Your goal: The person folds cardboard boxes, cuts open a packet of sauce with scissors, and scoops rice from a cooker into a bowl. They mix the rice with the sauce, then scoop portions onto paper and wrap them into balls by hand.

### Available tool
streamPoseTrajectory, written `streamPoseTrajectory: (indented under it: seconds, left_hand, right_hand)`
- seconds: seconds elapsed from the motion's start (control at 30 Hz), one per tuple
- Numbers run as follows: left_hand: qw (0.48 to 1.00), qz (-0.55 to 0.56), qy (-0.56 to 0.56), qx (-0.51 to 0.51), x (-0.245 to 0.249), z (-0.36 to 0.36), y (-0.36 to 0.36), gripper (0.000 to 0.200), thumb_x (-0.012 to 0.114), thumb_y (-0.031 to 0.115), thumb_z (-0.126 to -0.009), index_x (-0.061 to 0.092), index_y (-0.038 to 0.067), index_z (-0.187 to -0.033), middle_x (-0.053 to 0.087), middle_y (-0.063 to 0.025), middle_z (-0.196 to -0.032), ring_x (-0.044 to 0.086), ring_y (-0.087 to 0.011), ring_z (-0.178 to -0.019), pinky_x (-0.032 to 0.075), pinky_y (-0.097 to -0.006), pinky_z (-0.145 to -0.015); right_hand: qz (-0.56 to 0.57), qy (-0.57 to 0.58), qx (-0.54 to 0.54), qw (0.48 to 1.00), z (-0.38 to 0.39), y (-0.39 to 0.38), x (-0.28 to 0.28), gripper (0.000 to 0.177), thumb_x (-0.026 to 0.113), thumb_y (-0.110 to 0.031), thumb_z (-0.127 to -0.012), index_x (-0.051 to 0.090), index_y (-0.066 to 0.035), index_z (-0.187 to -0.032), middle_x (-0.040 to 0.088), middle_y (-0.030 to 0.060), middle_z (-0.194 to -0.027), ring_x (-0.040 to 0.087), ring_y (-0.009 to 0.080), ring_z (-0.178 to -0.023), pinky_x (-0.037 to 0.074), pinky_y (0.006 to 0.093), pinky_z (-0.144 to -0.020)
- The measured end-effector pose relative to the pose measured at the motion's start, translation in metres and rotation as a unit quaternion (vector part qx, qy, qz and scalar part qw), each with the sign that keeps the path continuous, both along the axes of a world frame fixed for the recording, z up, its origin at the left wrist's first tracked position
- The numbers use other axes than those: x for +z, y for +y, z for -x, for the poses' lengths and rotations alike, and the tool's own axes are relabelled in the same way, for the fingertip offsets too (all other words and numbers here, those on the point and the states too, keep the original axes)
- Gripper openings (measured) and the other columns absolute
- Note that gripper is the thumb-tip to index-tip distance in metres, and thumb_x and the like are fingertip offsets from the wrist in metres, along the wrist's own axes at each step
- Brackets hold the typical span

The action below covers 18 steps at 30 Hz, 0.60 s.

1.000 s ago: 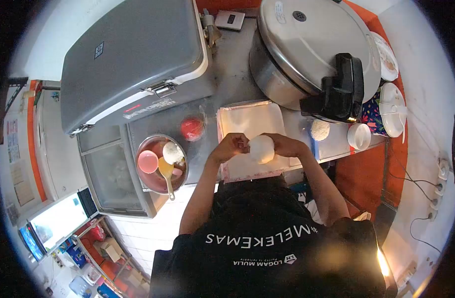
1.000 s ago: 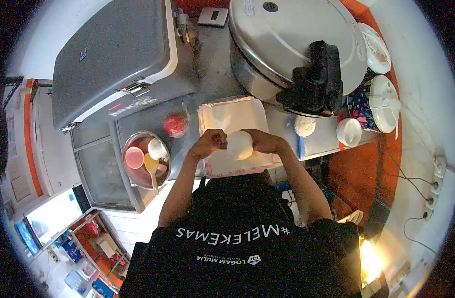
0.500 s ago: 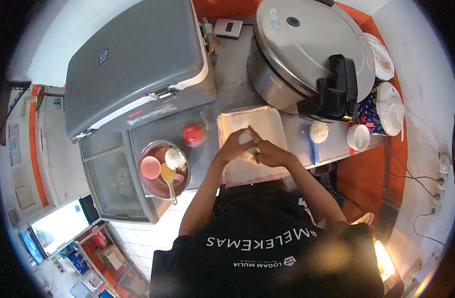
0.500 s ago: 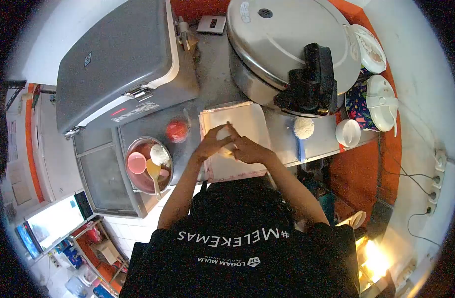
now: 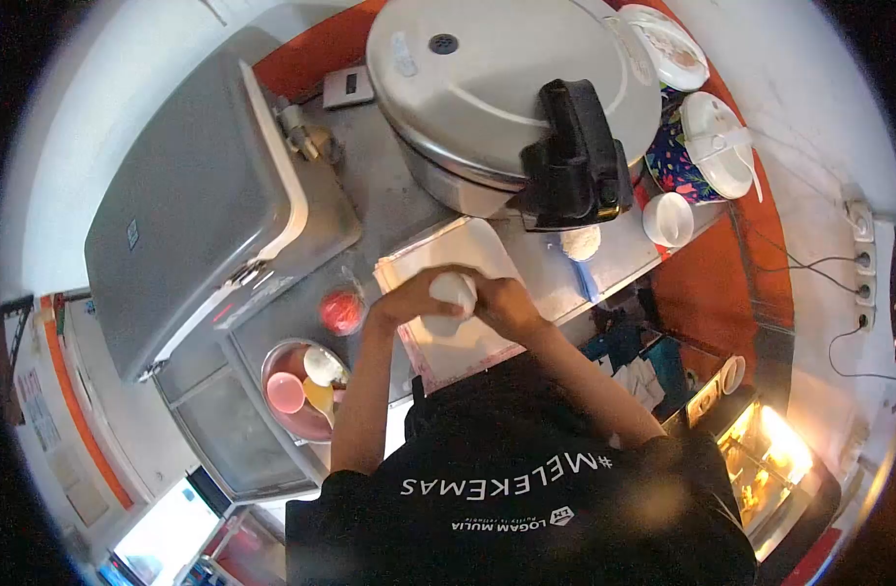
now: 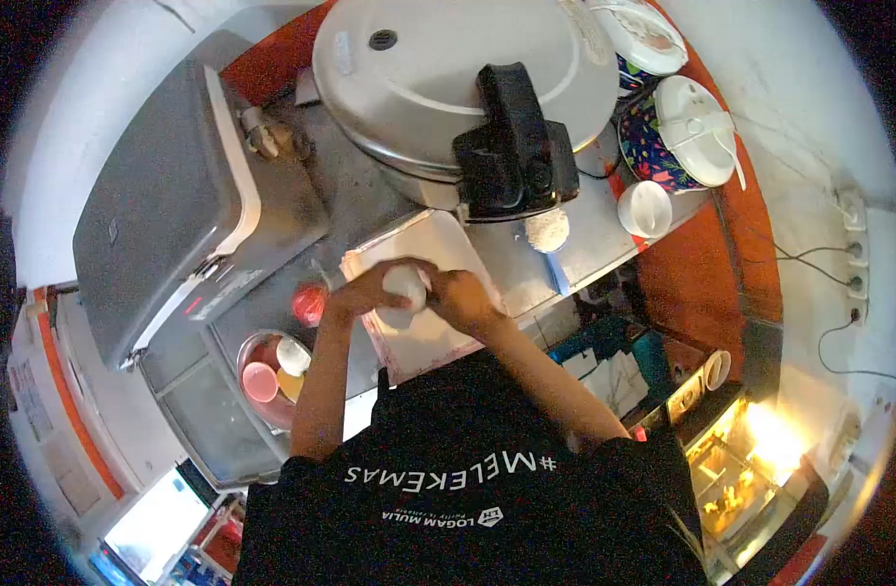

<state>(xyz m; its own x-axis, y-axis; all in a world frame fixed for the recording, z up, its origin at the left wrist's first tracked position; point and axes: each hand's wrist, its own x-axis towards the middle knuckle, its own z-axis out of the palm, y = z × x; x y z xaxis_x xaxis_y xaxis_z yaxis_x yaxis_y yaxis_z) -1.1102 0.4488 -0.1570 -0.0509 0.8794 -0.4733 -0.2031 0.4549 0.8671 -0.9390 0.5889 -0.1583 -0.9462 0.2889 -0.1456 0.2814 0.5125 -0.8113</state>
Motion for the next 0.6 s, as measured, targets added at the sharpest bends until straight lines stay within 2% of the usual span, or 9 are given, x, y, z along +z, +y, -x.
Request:
streamPoseTrajectory:
  seconds: [0.03, 0.07, 0.2, 0.23, 0.3, 0.37, 0.47, 0.5, 0.6]
  left_hand:
    - [0.999, 0.013, 0.019, 0.045, 0.008, 0.005, 0.011, 0.066, 0.086, 0.014, -0.075, 0.056, 0.002, -0.132, 0.067, -0.009, -0.118, 0.063, -0.0198, -0.108, 0.049, -0.0348, -0.097]
    - [0.986, -0.048, 0.136, 0.081, -0.027, 0.014, 0.015, 0.056, 0.085, 0.021, -0.078, 0.061, 0.001, -0.125, 0.067, -0.0084, -0.113, 0.064, -0.0201, -0.102, 0.052, -0.032, -0.09]
    - [0.943, 0.049, 0.043, 0.326, -0.09, 0.063, 0.025, 0.049, 0.083, 0.031, -0.081, 0.065, 0.001, -0.116, 0.067, -0.0103, -0.113, 0.063, -0.0195, -0.101, 0.051, -0.0325, -0.087]
    - [0.928, 0.059, 0.038, 0.366, -0.114, 0.074, 0.025, 0.049, 0.083, 0.033, -0.08, 0.065, 0.002, -0.114, 0.067, -0.0099, -0.113, 0.063, -0.0187, -0.101, 0.051, -0.033, -0.086]
    - [0.903, 0.059, 0.097, 0.413, -0.108, 0.083, 0.037, 0.05, 0.082, 0.036, -0.082, 0.063, 0.004, -0.116, 0.065, -0.0096, -0.114, 0.062, -0.0186, -0.101, 0.05, -0.0339, -0.087]
    - [0.886, 0.066, 0.213, 0.406, -0.062, 0.05, 0.039, 0.054, 0.078, 0.039, -0.085, 0.058, 0.005, -0.123, 0.063, -0.0098, -0.117, 0.061, -0.0199, -0.103, 0.049, -0.0346, -0.09]
    - [0.905, 0.008, 0.015, 0.426, -0.057, 0.02, 0.033, 0.059, 0.069, 0.042, -0.092, 0.048, 0.005, -0.133, 0.056, -0.0096, -0.127, 0.055, -0.0209, -0.112, 0.044, -0.0354, -0.098]
    - [0.896, -0.032, -0.088, 0.435, -0.089, 0.016, 0.026, 0.06, 0.062, 0.042, -0.095, 0.043, 0.004, -0.138, 0.05, -0.0097, -0.134, 0.049, -0.0216, -0.123, 0.038, -0.0366, -0.105]
    - [0.896, -0.087, -0.157, 0.405, -0.087, 0.002, 0.018, 0.059, 0.06, 0.036, -0.095, 0.041, 0.004, -0.141, 0.048, -0.0097, -0.138, 0.046, -0.0236, -0.129, 0.037, -0.0381, -0.109]
  right_hand:
    - [0.038, -0.079, -0.051, 0.995, -0.006, 0.009, 0.008, 0.061, 0.071, -0.019, -0.085, 0.048, -0.01, -0.141, 0.07, 0.0165, -0.086, 0.069, 0.0328, -0.078, 0.054, 0.0446, -0.069]
    - [0.011, -0.058, -0.1, 0.993, -0.021, 0.023, 0.0, 0.054, 0.07, -0.018, -0.087, 0.052, -0.01, -0.137, 0.068, 0.016, -0.079, 0.067, 0.0308, -0.07, 0.052, 0.0424, -0.065]
    - [-0.049, -0.002, -0.304, 0.951, -0.097, 0.087, -0.054, 0.02, 0.068, -0.015, -0.09, 0.064, -0.002, -0.104, 0.064, 0.0109, -0.066, 0.06, 0.0174, -0.057, 0.049, 0.0359, -0.056]
    - [0.006, -0.059, -0.351, 0.935, -0.11, 0.101, -0.062, 0.018, 0.068, -0.016, -0.091, 0.065, 0.0, -0.099, 0.066, 0.0101, -0.068, 0.061, 0.0156, -0.058, 0.05, 0.0341, -0.056]
    - [0.007, -0.063, -0.343, 0.937, -0.099, 0.099, -0.043, 0.022, 0.069, -0.018, -0.092, 0.066, 0.0, -0.102, 0.069, 0.0111, -0.071, 0.063, 0.0166, -0.062, 0.051, 0.0324, -0.061]
    - [0.086, -0.016, -0.25, 0.964, -0.057, 0.06, -0.033, 0.031, 0.072, -0.018, -0.09, 0.065, 0.0, -0.114, 0.071, 0.01, -0.09, 0.069, 0.0159, -0.083, 0.056, 0.0306, -0.076]
    - [0.125, 0.069, -0.182, 0.973, 0.026, 0.001, -0.006, 0.057, 0.077, -0.02, -0.086, 0.053, 0.003, -0.133, 0.064, 0.0169, -0.123, 0.065, 0.0257, -0.11, 0.053, 0.0374, -0.096]
    - [0.17, 0.063, -0.185, 0.966, 0.042, -0.005, -0.015, 0.065, 0.079, -0.02, -0.084, 0.049, 0.004, -0.137, 0.06, 0.0191, -0.13, 0.062, 0.0282, -0.118, 0.051, 0.0396, -0.101]
    - [0.161, 0.029, -0.177, 0.97, 0.062, -0.004, -0.023, 0.07, 0.081, -0.02, -0.082, 0.048, 0.005, -0.138, 0.061, 0.0206, -0.128, 0.061, 0.0297, -0.119, 0.051, 0.0403, -0.1]
